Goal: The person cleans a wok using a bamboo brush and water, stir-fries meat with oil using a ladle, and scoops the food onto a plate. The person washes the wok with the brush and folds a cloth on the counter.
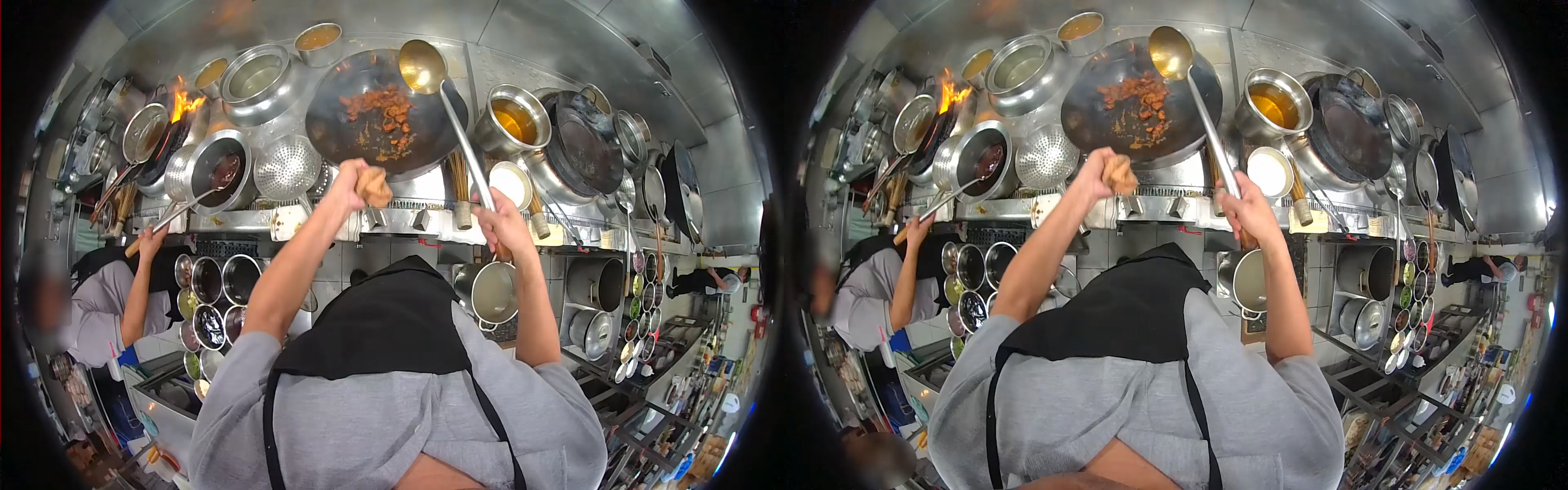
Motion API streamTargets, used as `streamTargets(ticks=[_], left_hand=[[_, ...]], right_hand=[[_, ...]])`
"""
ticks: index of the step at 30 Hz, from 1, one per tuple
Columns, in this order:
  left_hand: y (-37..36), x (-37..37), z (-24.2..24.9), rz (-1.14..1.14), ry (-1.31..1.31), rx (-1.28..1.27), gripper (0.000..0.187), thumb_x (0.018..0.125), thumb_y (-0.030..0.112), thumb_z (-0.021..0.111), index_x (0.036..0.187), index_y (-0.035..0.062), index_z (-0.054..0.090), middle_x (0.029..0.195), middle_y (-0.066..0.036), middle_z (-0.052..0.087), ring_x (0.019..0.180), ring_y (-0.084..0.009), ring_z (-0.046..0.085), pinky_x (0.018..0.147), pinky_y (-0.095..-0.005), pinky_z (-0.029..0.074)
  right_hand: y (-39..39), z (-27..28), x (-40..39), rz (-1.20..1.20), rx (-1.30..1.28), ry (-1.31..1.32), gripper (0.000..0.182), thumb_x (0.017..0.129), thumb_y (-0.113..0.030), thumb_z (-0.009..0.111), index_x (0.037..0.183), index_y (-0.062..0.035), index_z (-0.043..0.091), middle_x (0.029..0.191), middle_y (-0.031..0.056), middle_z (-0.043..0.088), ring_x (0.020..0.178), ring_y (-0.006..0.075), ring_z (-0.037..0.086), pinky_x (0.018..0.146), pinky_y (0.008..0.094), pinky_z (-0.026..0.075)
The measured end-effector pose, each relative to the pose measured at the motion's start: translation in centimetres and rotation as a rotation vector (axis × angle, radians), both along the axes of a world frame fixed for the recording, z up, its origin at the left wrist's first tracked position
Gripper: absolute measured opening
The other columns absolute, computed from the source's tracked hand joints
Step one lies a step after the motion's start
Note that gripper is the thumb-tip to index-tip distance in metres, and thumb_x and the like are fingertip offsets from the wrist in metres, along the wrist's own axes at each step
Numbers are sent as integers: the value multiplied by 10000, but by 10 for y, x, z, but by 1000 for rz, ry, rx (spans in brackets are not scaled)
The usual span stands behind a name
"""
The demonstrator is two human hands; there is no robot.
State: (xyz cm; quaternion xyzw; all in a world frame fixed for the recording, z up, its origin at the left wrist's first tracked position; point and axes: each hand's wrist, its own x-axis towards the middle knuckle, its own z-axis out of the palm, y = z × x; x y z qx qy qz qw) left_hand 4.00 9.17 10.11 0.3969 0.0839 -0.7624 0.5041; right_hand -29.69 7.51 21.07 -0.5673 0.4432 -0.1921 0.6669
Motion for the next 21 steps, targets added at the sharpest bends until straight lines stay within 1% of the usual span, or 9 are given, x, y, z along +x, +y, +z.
streamTargets(ticks=[6,8,10,11,14,15,18,19,21], left_hand=[[7,-18,33,155,-220,-24,142,794,133,539,905,48,563,823,-104,602,713,-253,624,692,-443,562],[44,-59,22,351,-460,22,158,798,93,554,951,56,547,857,-86,596,746,-234,631,676,-431,556],[64,-68,-24,260,-626,-72,195,785,41,576,972,81,538,887,-67,589,773,-205,648,656,-435,570],[60,-70,-22,267,-631,-89,166,798,86,570,958,79,527,833,-70,577,701,-222,631,635,-452,563],[33,-38,19,132,-176,-25,162,798,122,570,946,73,527,780,-77,567,648,-242,606,624,-448,554],[30,-35,30,123,-164,-2,122,790,189,583,831,85,533,742,-93,581,659,-260,604,651,-460,549],[69,-20,8,5,148,-163,134,775,185,593,855,90,543,769,-88,593,680,-255,613,658,-470,551],[83,-43,42,112,-39,62,140,759,182,596,862,102,544,778,-73,591,697,-246,616,649,-449,547],[88,-49,58,120,-48,14,136,752,162,582,866,96,548,785,-70,598,702,-240,616,632,-418,542]], right_hand=[[1,18,6,-113,-42,48,362,1023,-274,517,1299,-42,490,594,-41,428,388,63,400,313,239,351],[2,4,7,-170,-118,183,387,1021,-278,523,1319,-37,469,597,-39,439,390,68,406,317,252,353],[-3,-41,20,-165,-100,270,403,1016,-273,537,1335,-38,466,598,-48,437,392,63,400,320,246,349],[1,-40,29,-152,159,-19,373,1016,-269,537,1316,-52,489,590,-55,424,390,51,394,317,236,345],[18,-48,59,-143,846,-672,256,1041,-284,481,1208,-103,549,588,-79,391,385,40,363,330,232,348],[27,-52,67,-143,946,-808,238,1039,-271,484,1190,-104,561,588,-89,397,381,26,343,324,221,327],[62,-17,56,-191,924,-801,249,1039,-233,476,1207,-65,552,587,-87,385,376,18,347,307,221,302],[64,-13,47,-186,980,-832,253,1041,-228,469,1215,-60,546,587,-86,383,375,16,350,303,218,303],[61,-7,26,-184,1080,-904,263,1045,-219,455,1231,-50,533,588,-85,380,373,10,356,295,212,305]])
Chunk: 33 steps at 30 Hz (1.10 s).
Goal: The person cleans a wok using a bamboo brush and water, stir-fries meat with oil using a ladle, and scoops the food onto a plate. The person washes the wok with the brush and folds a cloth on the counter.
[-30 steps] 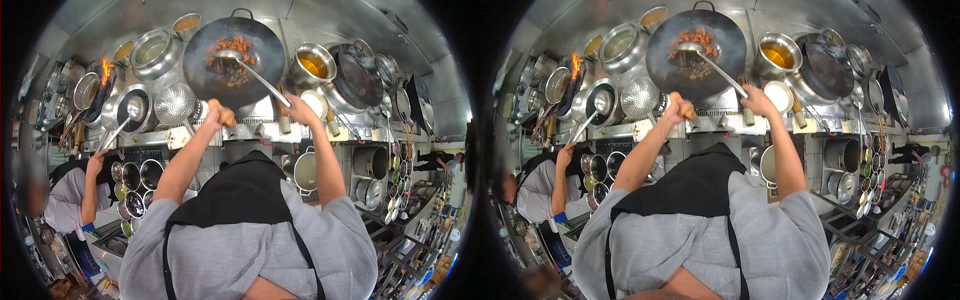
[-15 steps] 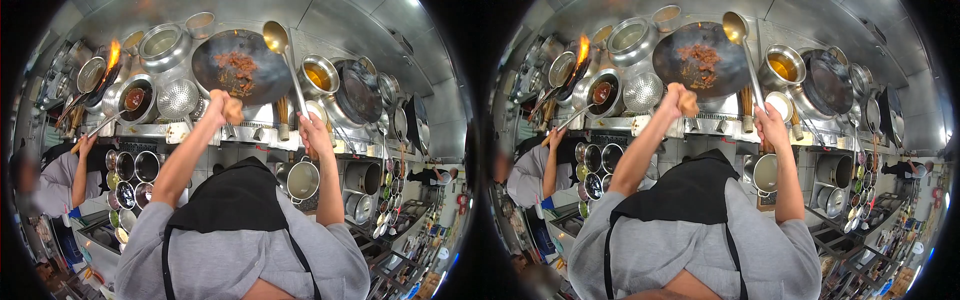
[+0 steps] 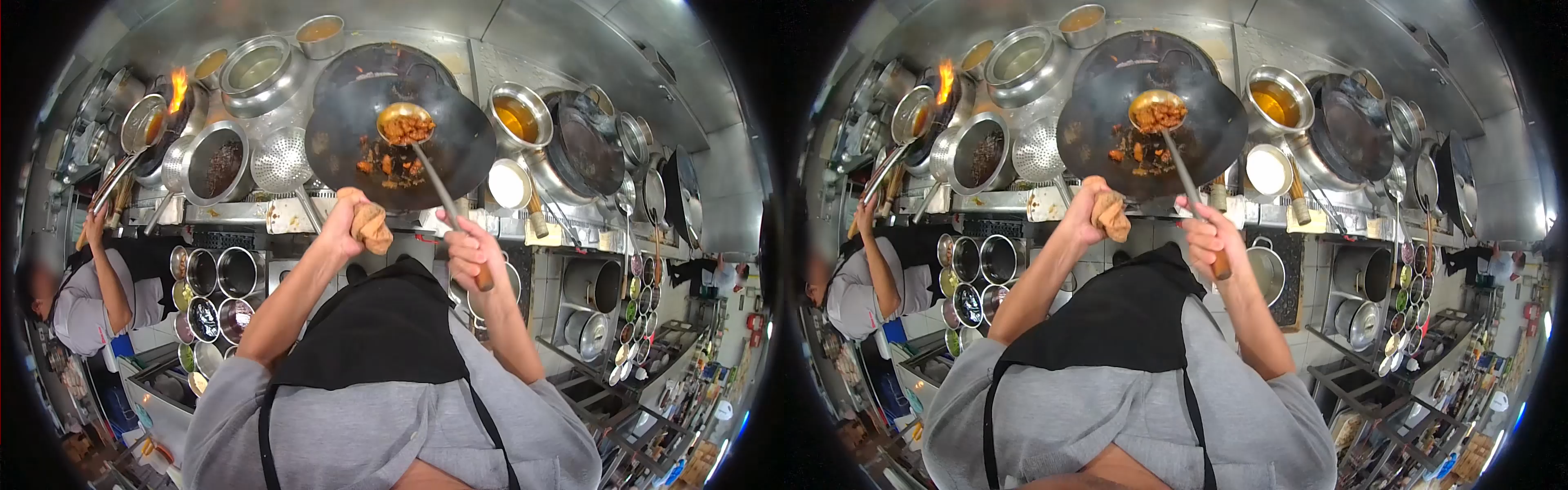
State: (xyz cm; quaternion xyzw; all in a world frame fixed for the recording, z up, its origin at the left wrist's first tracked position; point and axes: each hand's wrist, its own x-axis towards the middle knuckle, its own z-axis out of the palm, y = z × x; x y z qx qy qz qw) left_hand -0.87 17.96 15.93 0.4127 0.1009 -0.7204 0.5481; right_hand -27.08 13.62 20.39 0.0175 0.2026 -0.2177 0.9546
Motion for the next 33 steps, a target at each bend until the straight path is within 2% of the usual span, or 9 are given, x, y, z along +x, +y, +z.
streamTargets(ticks=[2,4,7,9,13,19,22,26,33], left_hand=[[-24,24,-30,-204,329,-299,87,744,146,572,803,82,562,742,-78,603,658,-239,603,624,-396,529],[-72,8,2,-75,16,-79,74,759,167,556,730,103,534,686,-65,556,611,-231,562,614,-386,505],[-60,-5,-43,-118,182,-185,94,792,185,537,760,96,544,715,-60,568,650,-228,579,620,-399,509],[-23,-37,-2,66,-70,32,127,821,204,518,773,88,539,738,-62,575,688,-225,600,650,-391,534],[-23,11,12,-85,121,-86,130,823,183,530,874,65,549,754,-69,587,671,-251,621,685,-429,564],[12,-57,-45,209,-483,22,175,792,42,573,955,91,533,860,-48,580,784,-203,622,710,-387,559],[11,-58,-41,155,-626,-44,255,774,29,588,1006,91,501,904,-65,563,805,-211,624,723,-398,557],[-18,-13,-2,66,-106,-28,80,810,135,555,885,117,533,782,-65,584,694,-239,623,683,-438,550],[-12,1,-42,-2,-69,-15,86,830,183,533,886,122,554,798,-72,615,701,-246,635,665,-454,559]], right_hand=[[-10,13,1,-20,2,-41,285,1055,-217,424,1257,-36,511,588,-90,375,361,4,356,290,198,326],[-27,10,6,-2,-99,-36,292,1063,-224,399,1262,-42,512,585,-96,368,347,10,344,292,196,333],[-30,33,0,12,-241,71,284,1059,-223,416,1264,-53,514,594,-75,374,357,20,350,298,201,344],[-31,40,-13,19,-268,152,286,1058,-223,421,1261,-43,511,598,-62,377,365,19,356,297,207,352],[-34,39,-29,-3,-323,275,270,1037,-189,465,1260,-42,502,597,-62,380,372,5,346,291,206,345],[-25,13,-14,39,-518,773,261,1021,-217,505,1241,-77,530,586,-66,361,362,31,324,282,229,309],[-35,2,12,65,-368,380,237,1026,-221,497,1218,-88,534,579,-64,364,369,36,342,297,242,317],[-33,-5,38,43,36,-110,253,1048,-217,450,1206,-39,535,597,-65,382,385,19,373,312,229,329],[-7,0,16,42,29,-186,396,1072,-194,343,1369,64,390,620,-19,404,392,54,431,310,236,400]])
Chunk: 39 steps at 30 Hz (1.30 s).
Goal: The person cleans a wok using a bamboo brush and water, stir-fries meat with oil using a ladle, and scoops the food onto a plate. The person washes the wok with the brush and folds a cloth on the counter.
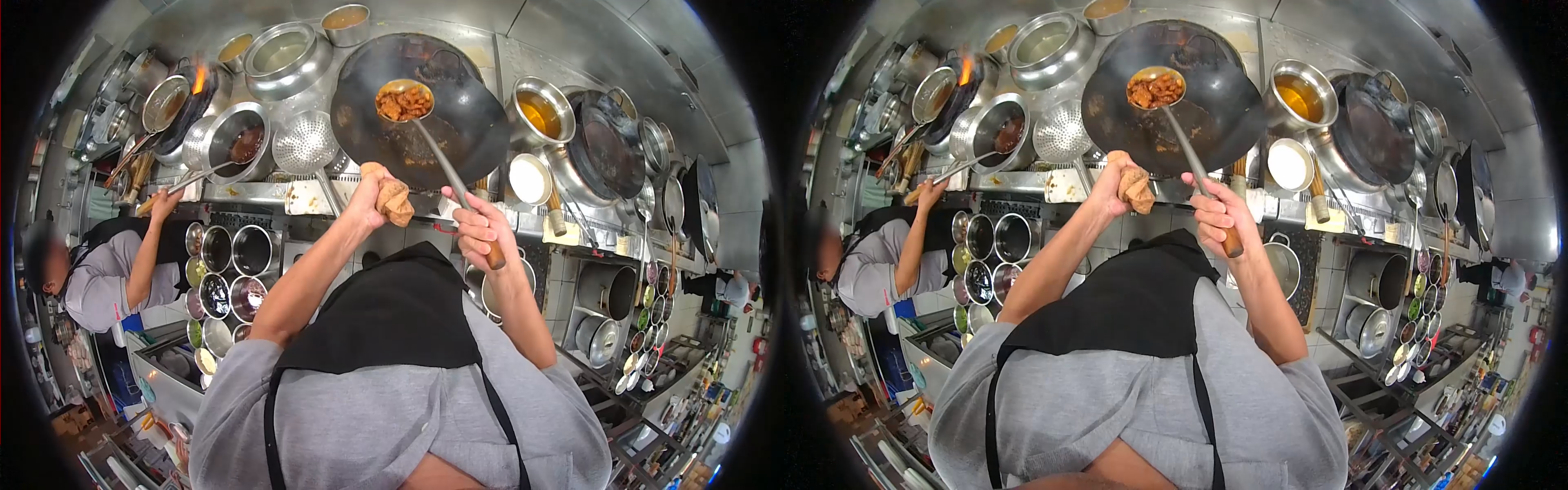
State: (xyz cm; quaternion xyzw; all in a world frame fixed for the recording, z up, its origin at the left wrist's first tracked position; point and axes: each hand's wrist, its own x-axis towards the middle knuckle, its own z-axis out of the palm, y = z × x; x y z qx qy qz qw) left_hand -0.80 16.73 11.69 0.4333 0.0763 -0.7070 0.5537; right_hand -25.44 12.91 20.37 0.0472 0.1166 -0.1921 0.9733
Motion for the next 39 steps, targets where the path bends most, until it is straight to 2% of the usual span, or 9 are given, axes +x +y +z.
streamTargets(ticks=[7,16,20,21,23,25,28,30,39], left_hand=[[-30,21,-20,37,-33,-79,116,814,167,541,884,75,552,810,-98,613,697,-267,633,686,-454,561],[-133,17,-113,173,46,-157,130,846,181,546,917,73,560,818,-97,623,744,-271,644,746,-469,564],[-151,14,-111,131,44,-210,288,879,329,693,955,82,568,845,-82,641,761,-257,662,740,-435,578],[-144,13,-107,122,-1,-213,458,837,495,754,979,95,580,853,-54,653,751,-218,672,710,-389,580],[-110,8,-96,35,-104,-126,545,808,599,742,988,107,589,816,-24,640,684,-154,655,629,-314,564],[-66,-5,-135,-58,-189,-197,475,844,506,747,1012,86,599,821,-25,637,650,-147,631,579,-303,540],[48,-47,-157,-253,-291,-5,491,817,398,778,1050,-5,624,925,-80,672,782,-207,683,625,-353,568],[121,-78,-182,-420,-623,211,710,735,508,782,1120,-75,658,1057,-184,676,947,-313,661,794,-416,526],[379,-233,-261,170,-577,762,647,697,487,764,1101,-16,710,1126,-206,690,1026,-312,654,876,-395,495]], right_hand=[[-14,14,-24,-87,-110,25,391,1070,-201,352,1377,32,415,609,-32,392,381,40,400,305,226,397],[-32,36,-41,-144,-250,246,390,1065,-210,363,1400,-14,400,590,-45,371,352,27,362,276,217,366],[-42,38,-55,-66,-280,284,413,1069,-210,337,1434,-20,366,569,-45,351,337,34,342,264,225,348],[-45,36,-60,-40,-286,314,423,1068,-202,333,1447,-15,350,569,-42,353,330,38,328,258,230,337],[-51,27,-70,34,-285,341,425,1065,-183,328,1453,-11,335,567,-31,352,321,47,313,241,237,300],[-63,20,-78,160,-335,392,429,1061,-172,334,1469,-41,315,555,-16,347,316,68,316,243,251,337],[-78,10,-86,397,-333,282,458,1078,-193,286,1489,-10,204,552,8,360,335,83,357,276,298,434],[-87,4,-80,592,-287,252,443,1046,-151,365,1451,-27,237,526,12,365,312,99,345,267,300,407],[29,0,21,1417,-366,191,446,1019,-143,444,1423,-29,295,524,-7,354,305,70,325,250,270,368]])
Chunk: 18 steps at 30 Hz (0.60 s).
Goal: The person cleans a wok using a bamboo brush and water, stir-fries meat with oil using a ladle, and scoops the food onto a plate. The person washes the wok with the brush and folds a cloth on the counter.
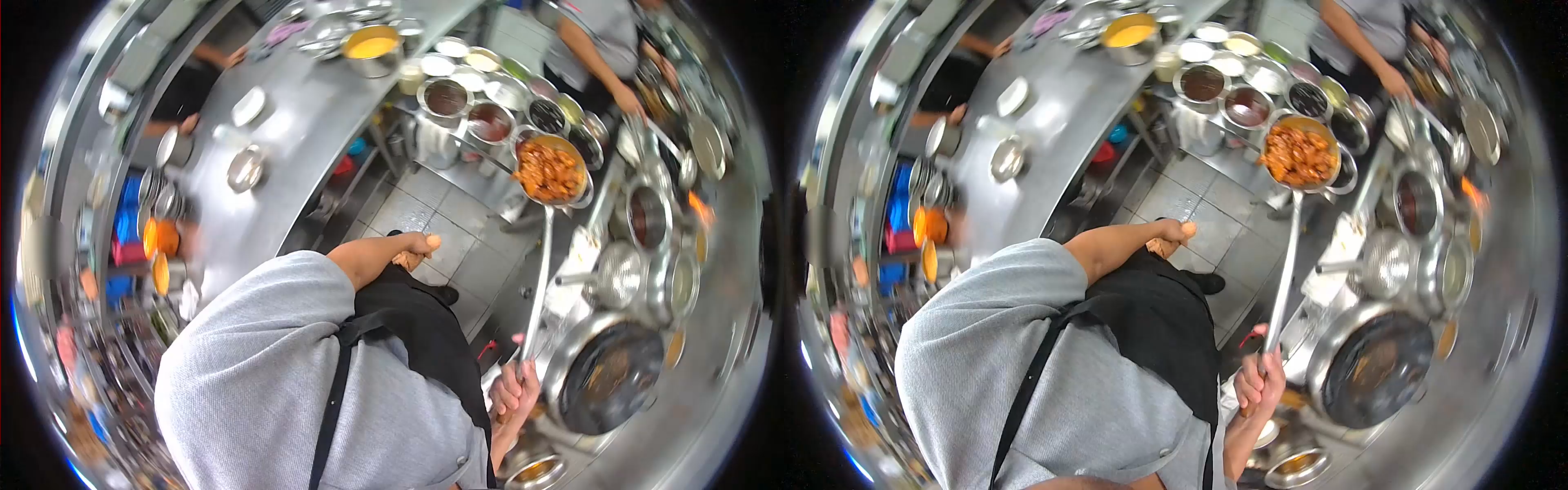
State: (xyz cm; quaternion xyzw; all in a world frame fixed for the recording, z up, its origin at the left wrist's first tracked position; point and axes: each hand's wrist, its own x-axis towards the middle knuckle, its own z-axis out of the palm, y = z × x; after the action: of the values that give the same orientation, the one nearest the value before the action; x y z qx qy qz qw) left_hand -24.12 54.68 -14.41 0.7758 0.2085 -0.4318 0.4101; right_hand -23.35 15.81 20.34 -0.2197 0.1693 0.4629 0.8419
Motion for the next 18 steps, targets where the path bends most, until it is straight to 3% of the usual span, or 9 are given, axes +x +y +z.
streamTargets(ticks=[1,5,7,11,13,16,17,18], left_hand=[[15,-10,4,42,-49,41,617,697,466,777,1093,-2,713,1107,-203,693,1017,-311,656,872,-396,496],[83,-63,45,230,-225,114,579,688,432,791,1076,10,703,1034,-209,707,980,-334,671,856,-411,507],[117,-93,72,304,-358,216,629,678,460,778,1070,-22,678,1009,-238,701,961,-359,672,854,-409,508],[204,-168,181,433,-520,243,667,725,449,767,1212,27,593,1074,-189,689,991,-324,664,871,-420,511],[245,-219,253,702,-588,289,675,751,457,755,1254,53,556,1108,-168,676,1001,-290,659,876,-417,518],[302,-286,348,1003,-837,496,669,777,452,748,1280,65,537,1120,-165,660,1002,-263,661,864,-385,531],[298,-299,413,1162,-858,557,510,806,312,724,1221,75,546,1047,-130,674,958,-257,666,853,-404,525],[329,-319,405,1162,-1032,791,504,800,298,727,1213,72,547,1040,-130,674,952,-282,668,851,-411,526]], right_hand=[[26,-4,15,157,50,-74,439,1025,-159,436,1425,-37,302,523,-7,351,302,69,318,242,264,336],[157,-3,39,450,215,23,420,1056,-173,358,1449,-41,286,533,-5,341,305,74,315,242,258,297],[228,-6,41,580,289,44,432,1068,-182,305,1476,-39,285,566,-1,353,321,74,329,261,267,353],[377,-22,35,867,377,18,450,1062,-194,305,1492,-61,313,600,-22,376,351,67,371,288,279,412],[455,-24,22,946,352,76,420,1060,-209,325,1447,-66,405,606,-31,381,357,72,375,292,282,410],[566,-41,-2,1074,238,-42,319,1050,-186,363,1267,-74,568,550,-55,358,329,68,335,257,260,337],[598,-59,-9,1146,389,-104,349,1052,-150,336,1332,-32,508,588,-47,363,362,44,336,290,228,331],[628,-60,-19,1165,279,-138,275,1031,-113,397,1256,-53,543,566,-59,351,359,45,328,294,227,330]])
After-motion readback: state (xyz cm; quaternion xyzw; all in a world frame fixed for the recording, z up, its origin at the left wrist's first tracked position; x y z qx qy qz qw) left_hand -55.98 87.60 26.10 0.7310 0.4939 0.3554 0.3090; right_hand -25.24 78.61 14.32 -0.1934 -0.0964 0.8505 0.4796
